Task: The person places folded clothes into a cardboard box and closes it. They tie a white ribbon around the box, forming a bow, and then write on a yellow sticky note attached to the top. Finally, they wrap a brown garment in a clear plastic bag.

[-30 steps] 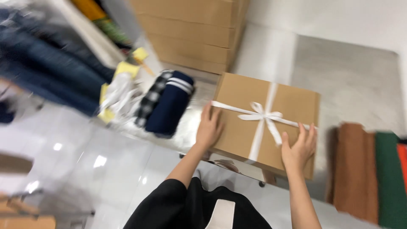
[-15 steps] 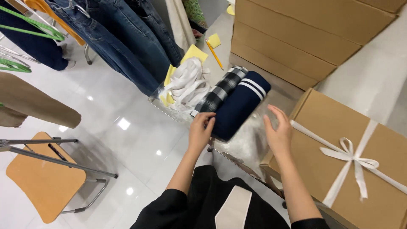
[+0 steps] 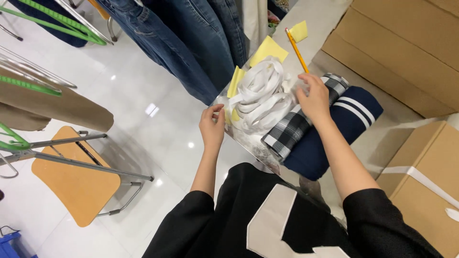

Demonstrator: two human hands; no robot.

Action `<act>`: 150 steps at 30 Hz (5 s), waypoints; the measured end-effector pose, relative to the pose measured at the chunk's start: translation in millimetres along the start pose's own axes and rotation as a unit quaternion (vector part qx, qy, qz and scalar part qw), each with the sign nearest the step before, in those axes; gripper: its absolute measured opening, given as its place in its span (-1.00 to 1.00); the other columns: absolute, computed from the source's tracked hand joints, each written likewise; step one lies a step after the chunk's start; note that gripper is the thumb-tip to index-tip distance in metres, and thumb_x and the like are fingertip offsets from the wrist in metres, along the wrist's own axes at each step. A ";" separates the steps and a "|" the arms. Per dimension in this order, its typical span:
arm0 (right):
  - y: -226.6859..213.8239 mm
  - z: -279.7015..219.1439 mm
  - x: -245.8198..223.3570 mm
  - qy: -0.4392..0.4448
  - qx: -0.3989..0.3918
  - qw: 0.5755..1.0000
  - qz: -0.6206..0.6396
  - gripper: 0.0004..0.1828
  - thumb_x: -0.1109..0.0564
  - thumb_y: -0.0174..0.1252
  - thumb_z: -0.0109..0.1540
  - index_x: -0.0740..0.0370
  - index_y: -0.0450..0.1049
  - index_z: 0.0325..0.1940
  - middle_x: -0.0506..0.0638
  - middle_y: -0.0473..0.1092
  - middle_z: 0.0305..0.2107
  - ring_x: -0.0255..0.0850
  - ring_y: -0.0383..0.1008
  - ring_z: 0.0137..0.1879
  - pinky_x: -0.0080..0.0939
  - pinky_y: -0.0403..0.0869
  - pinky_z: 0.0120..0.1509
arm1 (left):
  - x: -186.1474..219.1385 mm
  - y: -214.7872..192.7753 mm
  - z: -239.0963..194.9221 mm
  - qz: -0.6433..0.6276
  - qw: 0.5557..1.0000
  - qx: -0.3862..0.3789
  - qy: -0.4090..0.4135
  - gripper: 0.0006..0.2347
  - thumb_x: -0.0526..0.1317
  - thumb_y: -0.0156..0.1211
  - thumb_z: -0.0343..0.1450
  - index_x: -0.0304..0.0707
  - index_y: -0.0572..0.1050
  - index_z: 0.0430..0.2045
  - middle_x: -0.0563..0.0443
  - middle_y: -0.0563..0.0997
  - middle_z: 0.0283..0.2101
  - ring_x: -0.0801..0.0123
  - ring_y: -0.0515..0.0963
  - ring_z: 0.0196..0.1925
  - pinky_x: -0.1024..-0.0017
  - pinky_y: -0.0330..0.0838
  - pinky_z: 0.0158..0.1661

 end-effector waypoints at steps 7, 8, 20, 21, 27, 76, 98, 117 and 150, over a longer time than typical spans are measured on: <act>24.0 46.2 38.0 0.156 -0.038 0.985 -0.059 -0.37 0.26 0.27 0.33 0.52 0.29 0.45 0.45 0.19 0.25 0.42 0.36 0.36 0.29 0.49 0.37 | 25.8 37.1 56.7 0.035 0.997 -0.018 0.070 -0.82 -0.32 0.33 0.45 -0.03 0.66 -0.10 0.09 0.58 -0.07 0.19 0.63 -0.01 0.21 0.54 0.07; 27.8 46.1 45.1 0.176 -0.036 0.980 -0.087 -0.38 0.17 0.30 0.34 0.43 0.30 0.43 0.39 0.20 0.22 0.39 0.38 0.34 0.28 0.50 0.35 | 28.5 48.2 66.1 0.055 0.994 -0.027 0.091 -0.83 -0.28 0.34 0.45 0.00 0.66 -0.11 0.11 0.58 -0.07 0.18 0.62 0.01 0.21 0.54 0.08; 48.1 50.5 107.7 0.245 -0.029 0.954 -0.172 -0.74 0.03 0.29 0.40 0.20 0.37 -0.12 0.21 0.40 -0.14 0.35 0.57 0.05 0.26 0.55 0.12 | 9.7 206.0 200.3 0.141 0.971 -0.168 0.097 -0.73 -0.06 0.36 0.45 -0.11 0.65 -0.03 -0.05 0.66 -0.15 0.05 0.69 -0.03 0.12 0.62 -0.03; 47.8 48.9 111.3 0.234 -0.031 0.957 -0.171 -0.73 0.03 0.29 0.40 0.21 0.37 -0.13 0.23 0.45 -0.19 0.33 0.57 0.05 0.26 0.53 0.13 | 4.1 214.8 205.9 0.148 0.968 -0.189 0.077 -0.67 -0.01 0.39 0.43 -0.14 0.65 -0.01 -0.05 0.65 -0.16 0.06 0.71 -0.04 0.13 0.64 -0.04; 33.9 43.9 106.3 0.220 -0.023 0.968 -0.116 -0.79 0.05 0.19 0.46 0.25 0.43 -0.10 0.27 0.49 -0.28 0.34 0.56 0.05 0.25 0.50 0.13 | 33.5 202.6 200.7 0.112 0.975 -0.189 0.044 -0.78 -0.14 0.48 0.36 -0.10 0.70 -0.15 -0.02 0.66 -0.22 0.04 0.75 -0.10 0.10 0.65 -0.08; -130.9 -135.9 -1.9 0.318 0.110 0.751 0.568 -0.64 0.29 0.22 0.33 0.37 0.45 0.22 0.27 0.61 -0.17 0.03 0.70 -0.02 -0.01 0.72 0.05 | 270.1 232.8 4.6 -0.052 0.895 -0.339 0.285 -0.92 -0.23 0.35 0.45 -0.06 0.68 -0.23 -0.06 0.63 -0.34 0.26 0.67 -0.46 0.33 0.62 -0.36; -485.2 -373.7 159.8 0.289 0.421 0.841 0.179 -0.81 0.18 0.33 0.40 0.36 0.63 0.02 0.25 0.53 -0.02 -0.04 0.64 -0.01 -0.16 0.68 0.00 | 398.1 503.1 -444.0 0.107 0.707 -0.572 0.402 -0.78 -0.07 0.18 0.48 -0.10 0.71 -0.21 -0.12 0.79 -0.27 -0.12 0.77 -0.07 0.02 0.65 -0.06; -484.5 -339.7 246.4 0.205 0.419 0.880 0.093 -0.89 0.22 0.17 0.48 0.33 0.56 0.02 0.05 0.50 -0.50 -0.26 0.58 -0.39 -0.32 0.50 -0.27 | 362.9 586.0 -458.1 0.167 0.679 -0.525 0.486 -0.89 -0.10 0.26 0.43 0.09 0.65 -0.24 0.08 0.61 -0.05 0.08 0.49 0.16 0.08 0.45 0.14; -459.0 -340.2 302.7 0.256 0.317 0.913 0.009 -0.65 -0.02 0.33 0.41 0.11 0.45 -0.39 0.00 0.40 -0.75 -0.24 0.41 -0.58 -0.30 0.32 -0.43 | 326.4 528.0 -448.0 0.082 0.799 -0.382 0.456 -0.63 0.06 0.46 0.35 0.16 0.57 0.01 0.14 0.50 0.00 0.23 0.44 0.15 0.21 0.33 0.09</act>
Point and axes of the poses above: each hand's wrist, its own z-axis towards the middle knuckle, its own y-axis out of the palm, x = y × z, the point moved 4 cm from there along z, towards the middle knuckle
